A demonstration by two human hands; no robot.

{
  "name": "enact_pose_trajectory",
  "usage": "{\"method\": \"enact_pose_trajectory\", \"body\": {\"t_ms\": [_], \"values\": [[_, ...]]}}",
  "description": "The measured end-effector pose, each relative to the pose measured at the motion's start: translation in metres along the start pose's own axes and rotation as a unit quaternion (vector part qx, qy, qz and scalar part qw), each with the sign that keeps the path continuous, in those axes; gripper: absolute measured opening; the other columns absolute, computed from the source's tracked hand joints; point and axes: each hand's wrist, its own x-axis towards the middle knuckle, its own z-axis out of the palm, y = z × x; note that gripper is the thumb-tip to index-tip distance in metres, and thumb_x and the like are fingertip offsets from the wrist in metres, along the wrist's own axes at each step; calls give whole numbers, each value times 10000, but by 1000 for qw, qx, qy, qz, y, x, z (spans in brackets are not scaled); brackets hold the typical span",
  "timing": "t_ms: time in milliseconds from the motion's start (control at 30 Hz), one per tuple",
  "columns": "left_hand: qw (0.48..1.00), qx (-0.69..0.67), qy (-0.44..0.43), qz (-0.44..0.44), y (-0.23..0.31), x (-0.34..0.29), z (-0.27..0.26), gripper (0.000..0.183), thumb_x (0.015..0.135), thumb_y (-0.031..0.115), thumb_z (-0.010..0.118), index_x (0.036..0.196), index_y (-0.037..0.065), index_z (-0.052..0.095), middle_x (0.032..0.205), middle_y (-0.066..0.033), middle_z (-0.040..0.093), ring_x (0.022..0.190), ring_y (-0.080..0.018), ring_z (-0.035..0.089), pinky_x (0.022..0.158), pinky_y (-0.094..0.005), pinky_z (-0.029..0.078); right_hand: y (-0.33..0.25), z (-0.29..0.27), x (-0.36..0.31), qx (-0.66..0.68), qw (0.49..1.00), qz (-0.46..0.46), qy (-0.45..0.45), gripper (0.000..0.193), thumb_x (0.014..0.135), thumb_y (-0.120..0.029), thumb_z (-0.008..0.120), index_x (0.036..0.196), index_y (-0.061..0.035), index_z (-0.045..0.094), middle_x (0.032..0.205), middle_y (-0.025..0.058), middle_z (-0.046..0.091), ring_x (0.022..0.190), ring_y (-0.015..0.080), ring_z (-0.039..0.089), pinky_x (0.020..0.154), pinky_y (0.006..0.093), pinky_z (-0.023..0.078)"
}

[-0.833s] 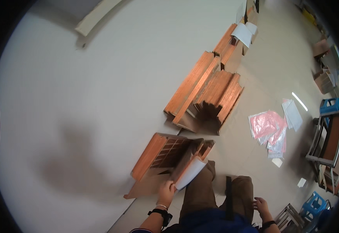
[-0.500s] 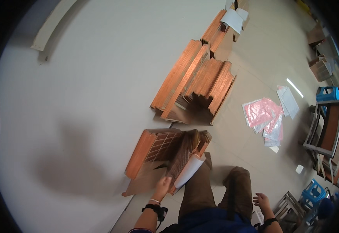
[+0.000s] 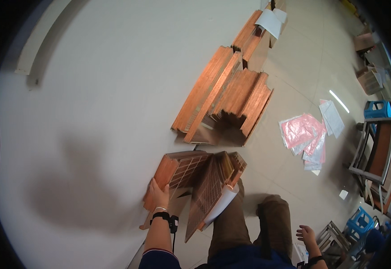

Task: Organize and sort metallic substrate sheets on a fabrication floor by matching them with paperwork.

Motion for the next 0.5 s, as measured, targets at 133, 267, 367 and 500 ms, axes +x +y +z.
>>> {"method": "enact_pose_trajectory", "body": {"t_ms": [133,267,367,500], "values": [[997,58,-41,-9,-6,4,0,703,734,231,732,1298,9,374,1255,-237,437,1201,-395,379,1010,-468,316,4,-1,8,-9,1000,8,-9,337,935,-168,384,1211,-13,500,1015,146,624,852,218,635,678,326,528],[994,60,-87,-17,20,-3,-17,677,718,247,746,1252,10,406,1201,-221,460,1137,-390,406,980,-479,326,-5,10,10,-7,1000,1,-26,338,935,-174,389,1210,-13,502,1011,142,625,842,209,633,671,321,526],[997,15,-78,-10,17,-34,-7,665,706,261,755,1226,11,423,1159,-207,469,1113,-387,402,972,-482,322,-21,26,8,-20,999,-15,-40,342,934,-171,390,1214,-8,500,1014,140,625,842,206,631,678,319,524],[997,-52,-56,21,13,-68,4,578,761,271,702,1218,26,446,1133,-211,498,1087,-387,432,964,-457,340,-37,31,12,-30,997,-41,-51,342,938,-180,392,1228,-28,489,1021,133,620,865,213,619,716,342,525]]}}
